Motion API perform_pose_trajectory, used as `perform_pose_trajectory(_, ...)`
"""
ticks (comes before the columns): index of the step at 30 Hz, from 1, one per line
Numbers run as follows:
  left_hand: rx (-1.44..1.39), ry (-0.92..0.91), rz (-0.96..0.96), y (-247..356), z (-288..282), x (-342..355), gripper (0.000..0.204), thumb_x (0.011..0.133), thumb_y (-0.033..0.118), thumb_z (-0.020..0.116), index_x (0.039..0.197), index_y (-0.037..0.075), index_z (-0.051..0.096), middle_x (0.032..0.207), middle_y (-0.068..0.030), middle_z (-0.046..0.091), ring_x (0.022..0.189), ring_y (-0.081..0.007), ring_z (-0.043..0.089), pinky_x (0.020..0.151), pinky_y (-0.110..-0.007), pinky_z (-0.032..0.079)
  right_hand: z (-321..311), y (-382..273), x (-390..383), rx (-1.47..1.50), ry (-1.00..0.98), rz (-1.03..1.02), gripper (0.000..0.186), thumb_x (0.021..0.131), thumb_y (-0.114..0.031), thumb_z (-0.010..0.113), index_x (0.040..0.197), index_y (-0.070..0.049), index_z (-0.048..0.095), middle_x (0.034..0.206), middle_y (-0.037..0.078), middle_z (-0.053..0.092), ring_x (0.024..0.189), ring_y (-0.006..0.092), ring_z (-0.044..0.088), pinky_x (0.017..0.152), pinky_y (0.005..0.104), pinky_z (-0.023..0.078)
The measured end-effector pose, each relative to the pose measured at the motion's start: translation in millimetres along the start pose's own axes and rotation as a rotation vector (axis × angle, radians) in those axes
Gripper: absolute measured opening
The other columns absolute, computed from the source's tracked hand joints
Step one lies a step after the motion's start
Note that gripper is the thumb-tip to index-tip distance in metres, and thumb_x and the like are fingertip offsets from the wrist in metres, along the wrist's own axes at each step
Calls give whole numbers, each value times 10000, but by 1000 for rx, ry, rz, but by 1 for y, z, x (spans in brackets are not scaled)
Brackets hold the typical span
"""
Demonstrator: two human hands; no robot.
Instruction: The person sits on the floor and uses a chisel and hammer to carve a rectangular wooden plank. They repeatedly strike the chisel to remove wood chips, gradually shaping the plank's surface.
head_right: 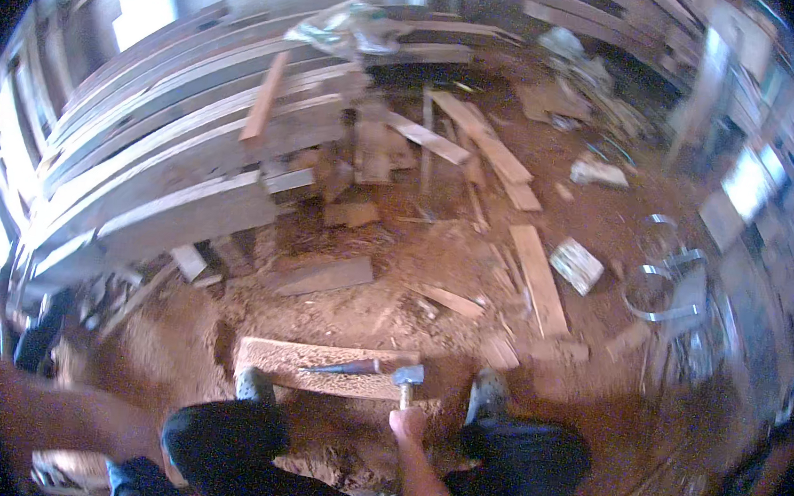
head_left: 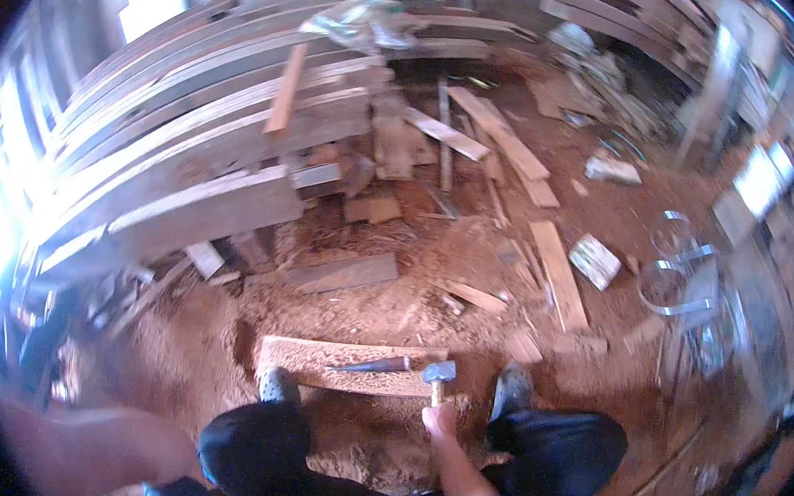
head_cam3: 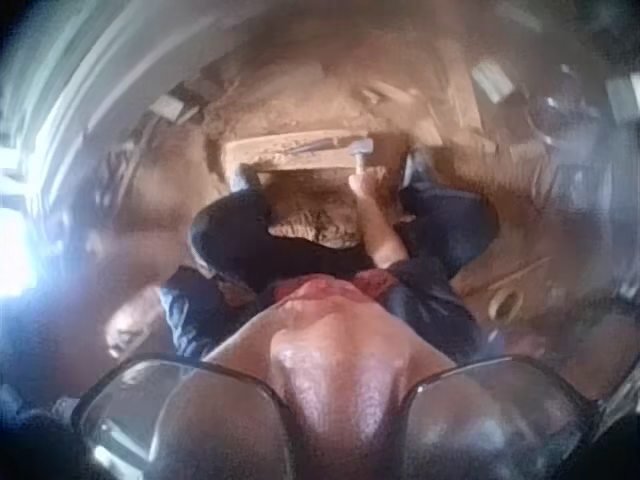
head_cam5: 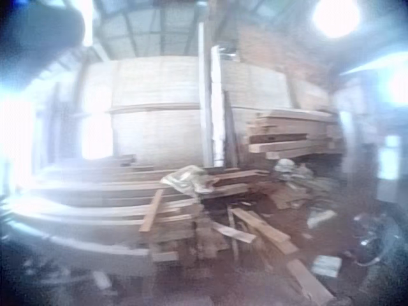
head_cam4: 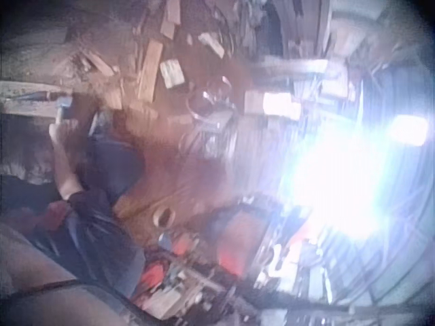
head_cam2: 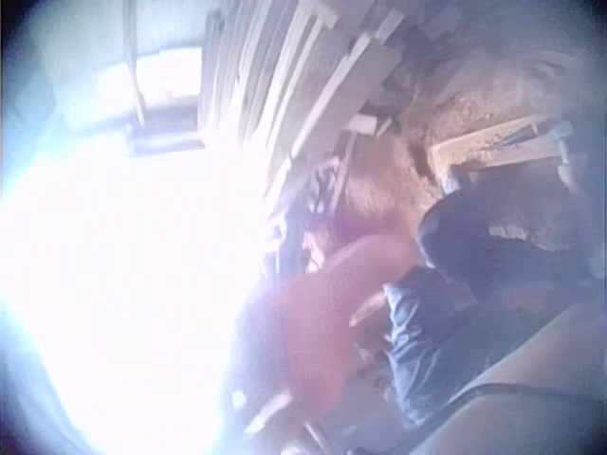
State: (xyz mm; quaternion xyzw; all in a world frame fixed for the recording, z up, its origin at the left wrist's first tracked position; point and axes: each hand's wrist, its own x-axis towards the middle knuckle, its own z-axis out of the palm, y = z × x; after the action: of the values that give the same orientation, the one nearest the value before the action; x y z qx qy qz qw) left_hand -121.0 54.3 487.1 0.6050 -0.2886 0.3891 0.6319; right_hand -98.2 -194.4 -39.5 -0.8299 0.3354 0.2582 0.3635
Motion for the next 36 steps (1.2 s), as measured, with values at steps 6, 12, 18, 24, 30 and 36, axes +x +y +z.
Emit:
perform_pose_trajectory(6, -118, -120, -212, -28, 34, -25, 367, 783, 230, 669, 1086, 54, 560, 1078, -127, 560, 909, -234, 576, 814, -359, 476, -2, 17, 8, -32, 138, -117, 328, 693, -225, 617, 888, 39, 636, 926, 251, 638, 893, 383, 628, 793, 439, 508)
perform_pose_trajectory(12, -205, -256, -331, -38, 55, -34, 375, 783, 231, 671, 1095, 59, 555, 1086, -131, 553, 913, -239, 574, 817, -364, 475, 2, 17, 6, 12, 139, -111, 304, 679, -226, 620, 822, 40, 644, 837, 252, 639, 826, 389, 632, 730, 449, 510)
perform_pose_trajectory(18, -234, -331, -389, -40, 71, -36, 383, 782, 232, 673, 1104, 65, 550, 1093, -134, 547, 917, -245, 572, 820, -369, 475, 3, 21, 11, 63, 92, -90, 346, 687, -241, 634, 920, 14, 645, 963, 235, 640, 904, 372, 625, 804, 436, 498)
perform_pose_trajectory(24, -239, -341, -449, -44, 71, -40, 392, 782, 233, 674, 1114, 70, 545, 1101, -138, 540, 921, -251, 570, 822, -374, 474, -1, 16, -4, -32, 215, -180, 301, 684, -207, 598, 854, 35, 653, 853, 239, 645, 831, 374, 638, 738, 429, 513)
perform_pose_trajectory(30, -260, -366, -461, -39, 66, -40, 401, 781, 234, 676, 1123, 76, 539, 1108, -141, 533, 925, -257, 567, 825, -379, 473, -9, 2, -1, -75, 144, -80, 307, 691, -201, 608, 894, 26, 649, 940, 235, 639, 930, 357, 619, 801, 421, 496)
perform_pose_trajectory(36, -251, -350, -472, -39, 56, -45, 410, 781, 234, 678, 1132, 81, 534, 1116, -145, 526, 928, -262, 565, 827, -384, 472, -2, 12, -5, -58, 201, -112, 284, 691, -190, 614, 856, 39, 645, 883, 248, 642, 875, 375, 630, 785, 425, 505)
